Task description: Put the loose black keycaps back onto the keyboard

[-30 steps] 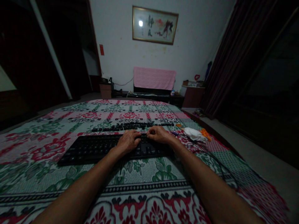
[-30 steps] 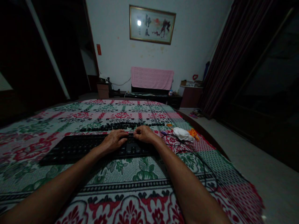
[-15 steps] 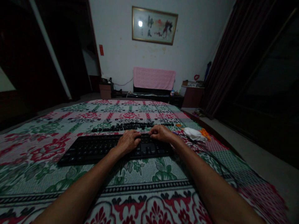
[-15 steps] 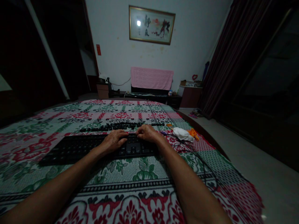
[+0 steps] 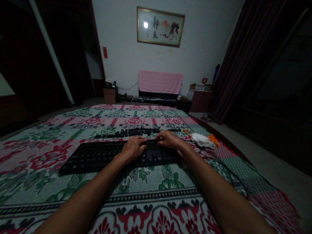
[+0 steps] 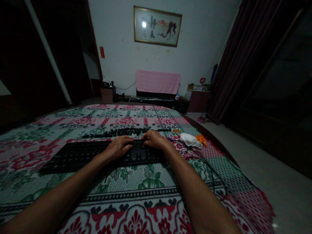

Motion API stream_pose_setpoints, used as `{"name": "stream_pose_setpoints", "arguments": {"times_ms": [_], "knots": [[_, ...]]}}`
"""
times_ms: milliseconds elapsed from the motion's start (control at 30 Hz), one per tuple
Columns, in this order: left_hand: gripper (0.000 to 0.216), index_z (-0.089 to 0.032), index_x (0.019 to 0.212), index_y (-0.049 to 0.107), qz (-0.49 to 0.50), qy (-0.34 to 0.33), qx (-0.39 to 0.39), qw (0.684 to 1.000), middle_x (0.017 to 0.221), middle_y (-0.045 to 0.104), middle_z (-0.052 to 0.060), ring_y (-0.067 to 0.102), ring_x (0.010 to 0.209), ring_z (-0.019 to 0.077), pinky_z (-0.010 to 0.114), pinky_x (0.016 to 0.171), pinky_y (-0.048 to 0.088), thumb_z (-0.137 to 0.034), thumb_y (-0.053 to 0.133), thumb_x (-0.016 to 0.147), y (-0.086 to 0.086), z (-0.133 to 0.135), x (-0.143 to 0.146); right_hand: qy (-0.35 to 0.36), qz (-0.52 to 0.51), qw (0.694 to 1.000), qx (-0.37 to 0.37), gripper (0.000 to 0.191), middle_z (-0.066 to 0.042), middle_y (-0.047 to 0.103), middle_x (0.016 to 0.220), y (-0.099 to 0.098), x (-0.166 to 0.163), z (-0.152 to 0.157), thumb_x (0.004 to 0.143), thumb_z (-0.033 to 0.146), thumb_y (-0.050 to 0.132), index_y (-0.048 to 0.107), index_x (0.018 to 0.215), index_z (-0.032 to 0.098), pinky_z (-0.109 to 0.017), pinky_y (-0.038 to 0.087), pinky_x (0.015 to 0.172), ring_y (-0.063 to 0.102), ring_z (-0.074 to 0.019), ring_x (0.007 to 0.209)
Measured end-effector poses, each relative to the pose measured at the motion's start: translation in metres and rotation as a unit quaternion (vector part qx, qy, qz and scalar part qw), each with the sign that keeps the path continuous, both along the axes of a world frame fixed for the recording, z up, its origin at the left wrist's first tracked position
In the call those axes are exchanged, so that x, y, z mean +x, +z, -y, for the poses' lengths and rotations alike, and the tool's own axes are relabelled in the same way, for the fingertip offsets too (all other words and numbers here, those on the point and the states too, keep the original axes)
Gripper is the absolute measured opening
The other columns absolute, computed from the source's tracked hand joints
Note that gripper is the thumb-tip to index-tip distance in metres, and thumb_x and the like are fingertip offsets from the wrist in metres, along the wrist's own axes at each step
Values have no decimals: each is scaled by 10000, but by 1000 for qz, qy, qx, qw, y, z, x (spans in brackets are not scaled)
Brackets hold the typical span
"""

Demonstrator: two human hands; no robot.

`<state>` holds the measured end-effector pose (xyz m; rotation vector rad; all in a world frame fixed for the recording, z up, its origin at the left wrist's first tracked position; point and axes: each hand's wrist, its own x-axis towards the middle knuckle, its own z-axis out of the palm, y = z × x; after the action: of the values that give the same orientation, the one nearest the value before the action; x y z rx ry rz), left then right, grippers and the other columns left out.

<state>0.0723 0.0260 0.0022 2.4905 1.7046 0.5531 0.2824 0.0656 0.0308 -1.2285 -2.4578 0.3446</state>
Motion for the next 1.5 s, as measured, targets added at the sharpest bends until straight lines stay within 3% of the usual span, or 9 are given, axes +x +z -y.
{"name": "stream_pose_setpoints", "arguments": {"times_ms": [867, 1200, 1333, 1500], "knots": [[367, -227, 1113, 580, -21, -8, 5, 1000, 1212, 523, 47, 453, 1106, 217, 352, 959, 344, -343, 424, 801, 0, -1, -1, 24, 15, 999, -19, 327, -24, 651, 827, 3, 2, 1, 635, 88, 559, 669, 933, 164, -213, 421, 651, 573, -138, 732], [347, -230, 1095, 592, -18, -17, 29, 999, 1176, 544, 61, 472, 1079, 222, 363, 930, 367, -329, 437, 801, -3, -3, -2, 44, -142, 983, -111, 272, -11, 653, 806, -5, -3, -3, 642, 120, 568, 629, 906, 141, -213, 440, 650, 582, -112, 719], [322, -244, 1071, 605, -7, -18, 43, 999, 1141, 562, 56, 487, 1054, 217, 362, 916, 377, -314, 465, 790, -4, -3, -2, 70, -126, 981, -128, 204, 3, 645, 738, 1, -12, 6, 658, 113, 528, 640, 828, 132, -186, 416, 586, 565, -98, 652], [320, -246, 1072, 605, -7, -23, 49, 999, 1120, 571, 58, 492, 1046, 216, 361, 912, 378, -304, 475, 785, -5, -3, -2, 64, -54, 994, -74, 219, 11, 648, 702, 2, -17, 11, 653, 78, 500, 666, 779, 145, -190, 399, 604, 559, -103, 647]]}}
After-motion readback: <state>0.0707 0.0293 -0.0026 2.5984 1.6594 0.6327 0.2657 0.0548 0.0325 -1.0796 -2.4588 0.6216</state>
